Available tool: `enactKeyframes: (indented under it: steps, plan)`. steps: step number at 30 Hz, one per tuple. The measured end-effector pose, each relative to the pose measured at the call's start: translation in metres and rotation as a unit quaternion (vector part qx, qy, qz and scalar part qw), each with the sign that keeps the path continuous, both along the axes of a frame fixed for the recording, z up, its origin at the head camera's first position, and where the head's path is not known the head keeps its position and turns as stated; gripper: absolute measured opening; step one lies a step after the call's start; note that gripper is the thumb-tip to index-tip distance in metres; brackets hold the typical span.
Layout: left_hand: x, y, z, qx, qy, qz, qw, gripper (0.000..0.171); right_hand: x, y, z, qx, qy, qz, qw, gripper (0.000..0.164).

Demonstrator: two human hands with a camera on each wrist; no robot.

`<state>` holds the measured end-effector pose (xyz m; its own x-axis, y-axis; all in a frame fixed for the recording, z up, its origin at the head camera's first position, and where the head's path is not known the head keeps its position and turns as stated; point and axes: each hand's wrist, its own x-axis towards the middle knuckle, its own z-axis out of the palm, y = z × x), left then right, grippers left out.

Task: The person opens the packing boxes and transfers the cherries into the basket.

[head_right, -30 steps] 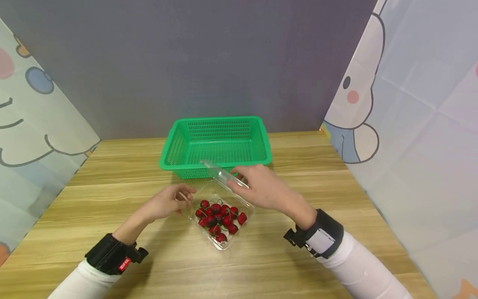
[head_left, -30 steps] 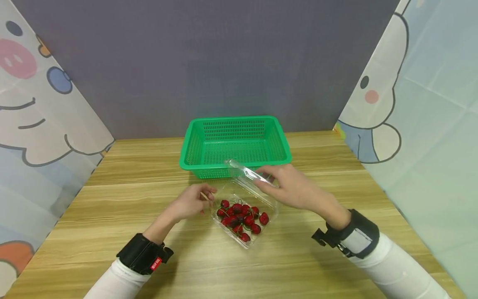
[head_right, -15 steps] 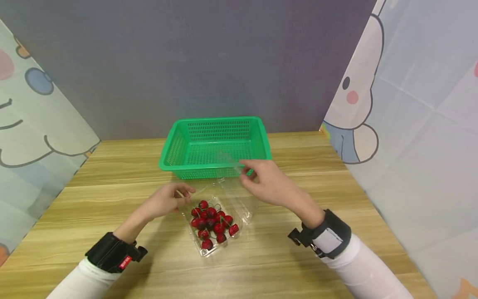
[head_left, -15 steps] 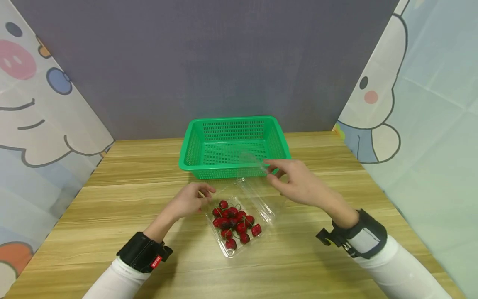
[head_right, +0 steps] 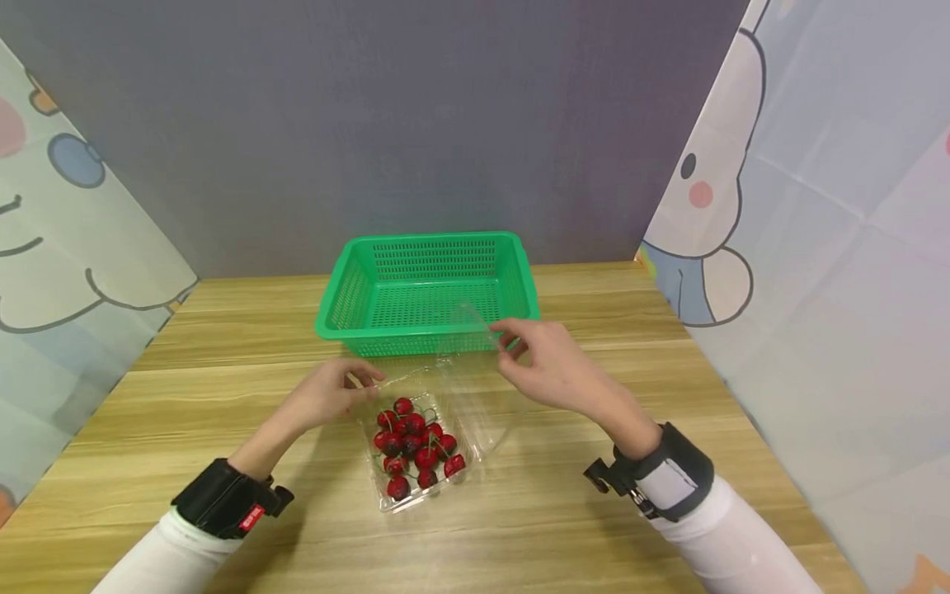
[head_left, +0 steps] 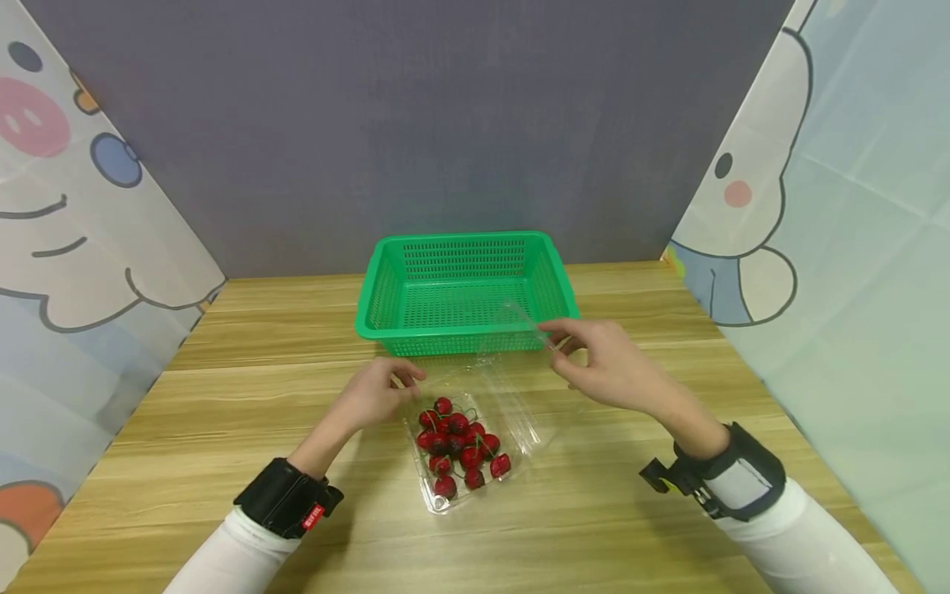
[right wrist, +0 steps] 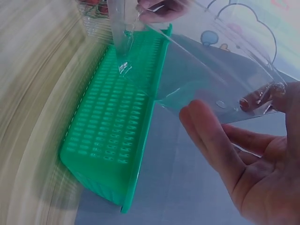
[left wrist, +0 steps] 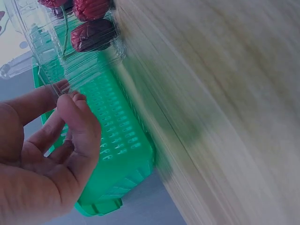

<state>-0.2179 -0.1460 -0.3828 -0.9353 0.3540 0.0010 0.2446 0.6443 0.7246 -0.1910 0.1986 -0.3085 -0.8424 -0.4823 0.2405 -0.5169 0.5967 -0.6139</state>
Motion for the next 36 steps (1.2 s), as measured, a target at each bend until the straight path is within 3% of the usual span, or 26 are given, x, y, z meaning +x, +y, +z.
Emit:
enactKeyframes:
  steps: [10, 21, 28, 36]
  plan:
    - [-0.002, -0.001, 0.001, -0.022, 0.016, 0.031, 0.9991, 0.015, 0.000, 0.003, -0.001, 0.009, 0.024, -0.040, 0.999, 0.024]
    - [-0.006, -0.001, 0.000, -0.048, 0.042, 0.047, 0.9969, 0.013, 0.004, 0.010, -0.001, 0.008, -0.036, -0.061, 0.997, 0.027]
    - [-0.007, 0.001, 0.001, -0.061, 0.070, 0.049, 0.9945, 0.011, 0.004, 0.016, -0.001, 0.005, -0.100, -0.071, 0.992, 0.027]
    - [-0.009, 0.004, -0.001, -0.066, 0.108, 0.049, 0.9907, 0.009, 0.003, 0.022, -0.008, 0.022, -0.159, -0.066, 0.985, 0.050]
